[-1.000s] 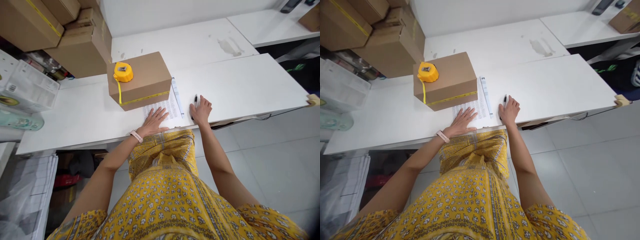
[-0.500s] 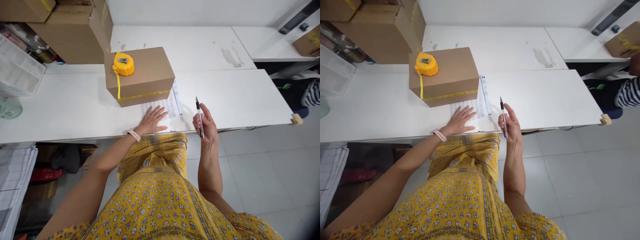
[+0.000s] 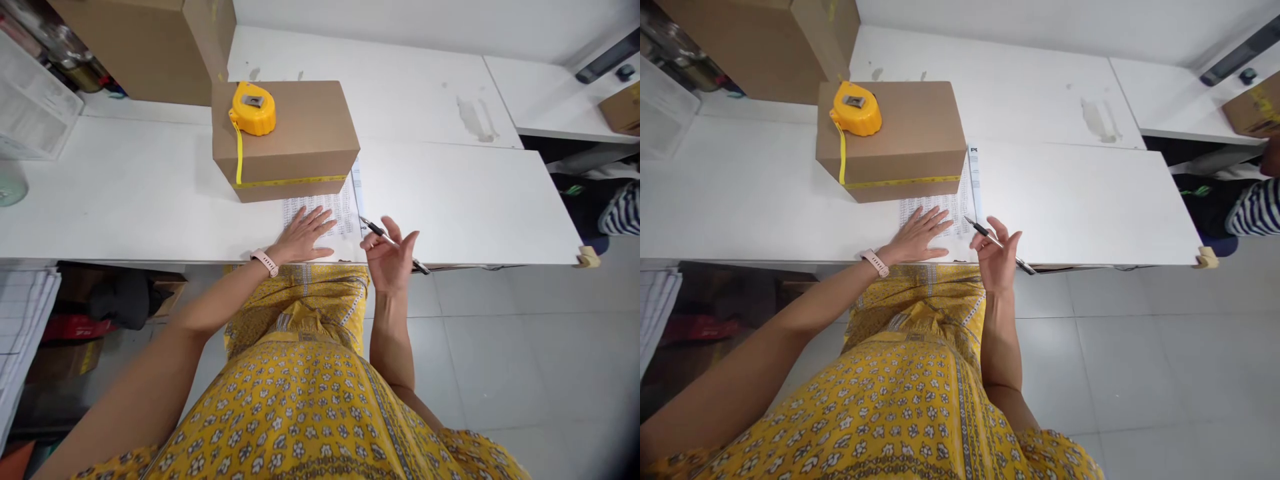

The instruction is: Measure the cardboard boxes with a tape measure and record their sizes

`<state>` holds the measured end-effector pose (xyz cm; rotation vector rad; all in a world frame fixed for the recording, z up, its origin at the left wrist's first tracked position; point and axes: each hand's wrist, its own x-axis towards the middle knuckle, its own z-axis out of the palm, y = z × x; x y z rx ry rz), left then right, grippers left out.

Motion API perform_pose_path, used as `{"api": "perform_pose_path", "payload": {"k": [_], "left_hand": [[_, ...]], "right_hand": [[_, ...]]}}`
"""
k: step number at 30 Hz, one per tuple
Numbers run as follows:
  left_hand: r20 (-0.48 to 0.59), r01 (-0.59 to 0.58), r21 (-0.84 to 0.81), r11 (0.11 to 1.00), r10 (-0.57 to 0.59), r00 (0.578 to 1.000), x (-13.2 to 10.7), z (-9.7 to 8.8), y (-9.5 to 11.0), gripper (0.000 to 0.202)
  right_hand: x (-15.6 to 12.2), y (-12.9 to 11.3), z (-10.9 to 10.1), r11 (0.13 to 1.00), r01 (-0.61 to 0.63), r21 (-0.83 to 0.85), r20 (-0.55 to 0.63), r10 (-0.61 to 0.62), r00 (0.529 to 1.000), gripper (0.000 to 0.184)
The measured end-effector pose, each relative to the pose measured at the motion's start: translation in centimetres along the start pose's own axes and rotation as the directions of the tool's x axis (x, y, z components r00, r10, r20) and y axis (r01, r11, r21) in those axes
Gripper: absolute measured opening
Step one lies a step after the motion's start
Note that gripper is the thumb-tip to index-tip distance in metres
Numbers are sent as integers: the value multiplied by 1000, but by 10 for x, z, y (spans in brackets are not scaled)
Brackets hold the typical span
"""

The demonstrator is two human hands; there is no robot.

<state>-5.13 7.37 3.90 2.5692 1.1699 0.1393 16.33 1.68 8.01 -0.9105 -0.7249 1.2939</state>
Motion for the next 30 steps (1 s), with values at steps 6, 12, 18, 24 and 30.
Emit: {"api": "perform_pose_path", "payload": {"k": [6,12,18,24,30], "left_hand": [[-7,23,3,1000,-23,1000,2,0,3,79],[-7,26,4,1000,-26,1000,3,0,2,79],[-4,29,13,999,-29,1000,2,-2,4,79],[-15,26,10,1000,-26,1000,2,-3,5,78],[-69,44,-156,987,-55,996,4,0,-4,70]], "right_hand": [[29,43,-6,976,5,-218,-46,-15,999,48],[49,55,-30,873,173,-456,-226,-302,926,29],[51,50,-37,848,188,-495,-109,-276,955,32],[39,56,-19,806,206,-554,-4,-250,968,29],[29,62,-5,797,215,-564,217,-107,970,23]]}}
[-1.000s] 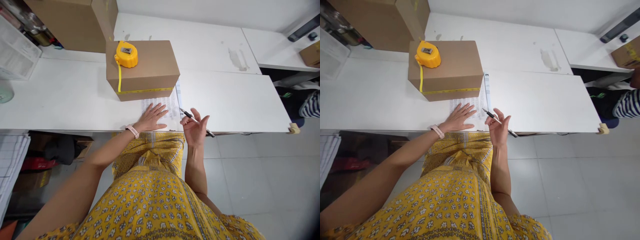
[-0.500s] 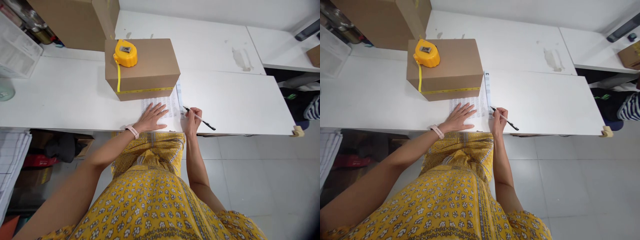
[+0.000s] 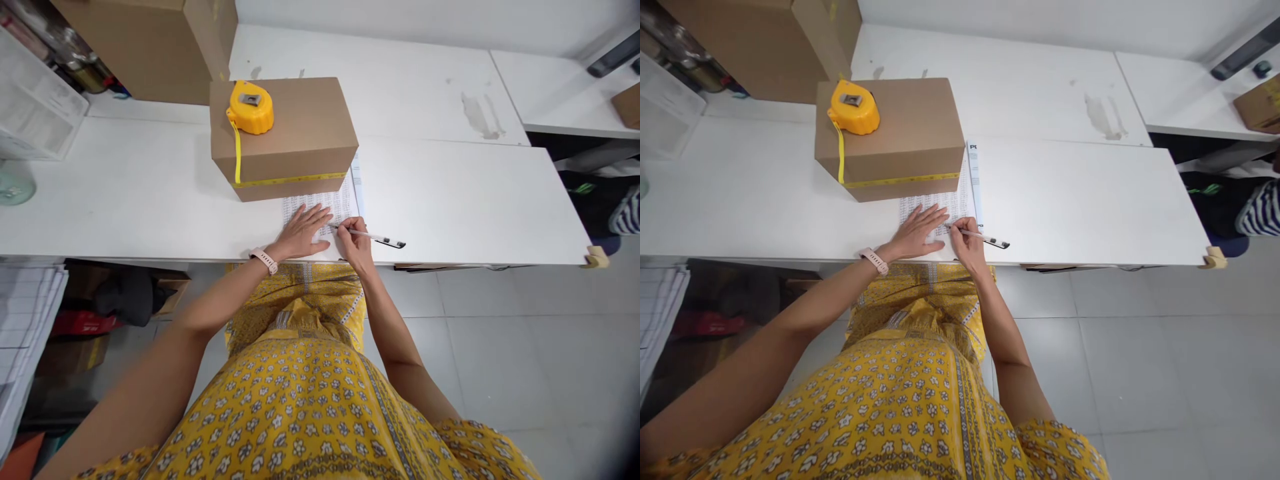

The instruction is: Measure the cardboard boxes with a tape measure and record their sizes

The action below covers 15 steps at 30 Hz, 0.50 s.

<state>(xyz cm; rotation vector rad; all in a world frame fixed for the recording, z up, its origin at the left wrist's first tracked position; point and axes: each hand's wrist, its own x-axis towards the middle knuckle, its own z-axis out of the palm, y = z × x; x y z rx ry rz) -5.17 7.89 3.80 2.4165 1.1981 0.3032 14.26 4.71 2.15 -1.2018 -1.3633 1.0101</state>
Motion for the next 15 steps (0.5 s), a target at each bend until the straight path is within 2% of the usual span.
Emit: {"api": "perform_pose_path", "payload": {"k": [3,6,11,15], "left_hand": [[-97,46,-191,981,-65,993,0,2,-9,67],[-184,25,-308,951,-85,979,0,6,-16,74],[-222,1,-322,947,-77,972,0,7,-17,71],[-178,39,-258,965,-87,980,-1,3,-13,71]], "right_hand": [[1,2,2,1000,-23,6,35,23,999,26],[3,2,5,998,-65,-5,-5,65,998,28],[5,-1,9,991,-90,-98,-144,75,987,26],[6,-5,9,983,-81,-167,-152,55,987,22]]}}
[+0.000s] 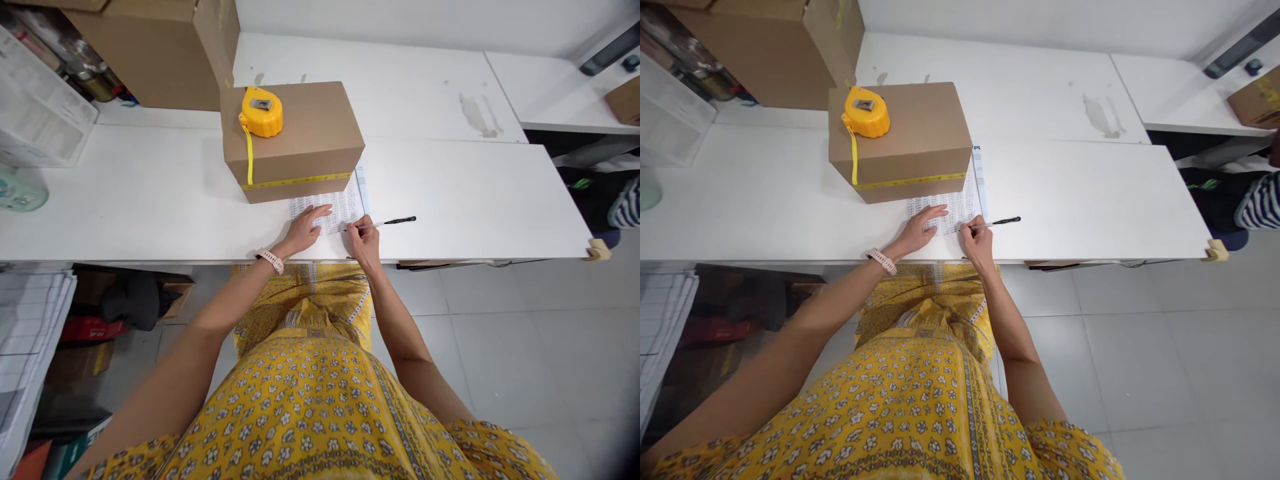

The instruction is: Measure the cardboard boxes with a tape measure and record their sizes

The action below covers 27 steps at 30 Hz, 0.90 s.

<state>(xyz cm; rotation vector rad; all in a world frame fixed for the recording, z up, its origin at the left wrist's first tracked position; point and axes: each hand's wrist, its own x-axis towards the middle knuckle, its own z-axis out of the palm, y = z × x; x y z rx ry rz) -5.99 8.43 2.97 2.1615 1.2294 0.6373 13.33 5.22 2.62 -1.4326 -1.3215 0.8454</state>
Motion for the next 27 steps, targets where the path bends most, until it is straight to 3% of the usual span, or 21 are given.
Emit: {"api": "perform_pose_path", "payload": {"k": [4,10,15,20,27], "left_hand": [[11,23,4,1000,-23,1000,0,-3,3,73],[37,37,66,997,-39,999,-1,-3,3,71],[48,49,190,981,-59,997,2,1,8,60],[95,32,295,955,-63,994,3,2,14,60],[124,34,323,946,-78,989,3,4,15,57]], "right_hand": [[-1,-2,0,998,12,-54,38,-10,999,25],[1,6,-7,999,-22,50,-97,27,995,23],[-2,6,-5,997,-21,76,43,18,999,28],[-6,0,-1,999,40,-25,14,-39,999,32],[-5,2,-1,996,60,-63,54,-57,997,31]]}}
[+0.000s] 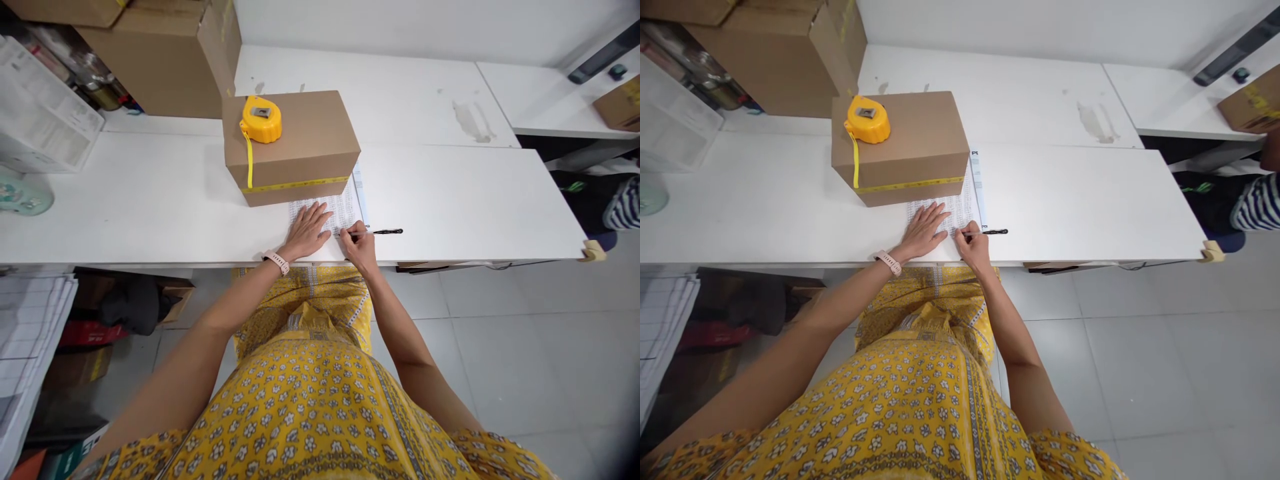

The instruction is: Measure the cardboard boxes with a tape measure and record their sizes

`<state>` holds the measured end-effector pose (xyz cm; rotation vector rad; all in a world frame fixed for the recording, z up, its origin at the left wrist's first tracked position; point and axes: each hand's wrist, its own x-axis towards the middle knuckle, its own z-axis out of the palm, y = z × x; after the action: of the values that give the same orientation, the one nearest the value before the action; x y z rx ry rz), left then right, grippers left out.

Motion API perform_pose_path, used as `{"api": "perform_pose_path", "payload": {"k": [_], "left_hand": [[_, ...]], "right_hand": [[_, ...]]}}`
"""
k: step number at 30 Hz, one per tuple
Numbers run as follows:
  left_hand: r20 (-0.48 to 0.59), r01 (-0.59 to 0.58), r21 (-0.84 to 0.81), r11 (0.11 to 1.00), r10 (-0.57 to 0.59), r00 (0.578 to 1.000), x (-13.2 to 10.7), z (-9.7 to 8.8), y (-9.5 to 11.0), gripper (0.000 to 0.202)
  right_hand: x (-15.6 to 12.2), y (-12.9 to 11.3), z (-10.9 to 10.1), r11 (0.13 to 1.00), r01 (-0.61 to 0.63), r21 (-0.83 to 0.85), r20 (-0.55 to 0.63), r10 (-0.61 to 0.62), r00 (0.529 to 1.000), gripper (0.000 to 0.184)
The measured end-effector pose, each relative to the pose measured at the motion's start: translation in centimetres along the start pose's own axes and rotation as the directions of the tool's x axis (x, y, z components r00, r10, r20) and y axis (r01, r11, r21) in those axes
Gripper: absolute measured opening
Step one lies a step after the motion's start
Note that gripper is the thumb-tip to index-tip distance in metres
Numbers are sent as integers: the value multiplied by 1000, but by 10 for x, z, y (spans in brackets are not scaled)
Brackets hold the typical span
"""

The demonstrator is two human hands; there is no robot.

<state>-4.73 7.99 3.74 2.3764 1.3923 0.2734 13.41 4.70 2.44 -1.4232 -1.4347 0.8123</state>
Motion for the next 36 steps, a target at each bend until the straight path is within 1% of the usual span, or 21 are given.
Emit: {"api": "perform_pose_path", "payload": {"k": [5,11,19,28,36], "left_hand": [[-29,15,-17,1000,-16,999,2,3,0,56],[-13,37,12,999,-37,999,2,0,4,57],[-50,21,-14,1000,-22,999,2,4,2,56],[-32,32,14,999,-32,999,2,2,3,56],[-26,35,8,999,-35,999,1,1,4,56]], "right_hand": [[0,-1,1,1000,-4,-21,6,4,1000,30],[0,-1,1,1000,-5,-14,11,5,1000,29],[0,-1,1,1000,-20,-16,22,21,1000,32],[1,0,0,1000,2,-7,21,-2,1000,32],[1,0,-1,1000,10,23,-12,-10,1000,26]]}}
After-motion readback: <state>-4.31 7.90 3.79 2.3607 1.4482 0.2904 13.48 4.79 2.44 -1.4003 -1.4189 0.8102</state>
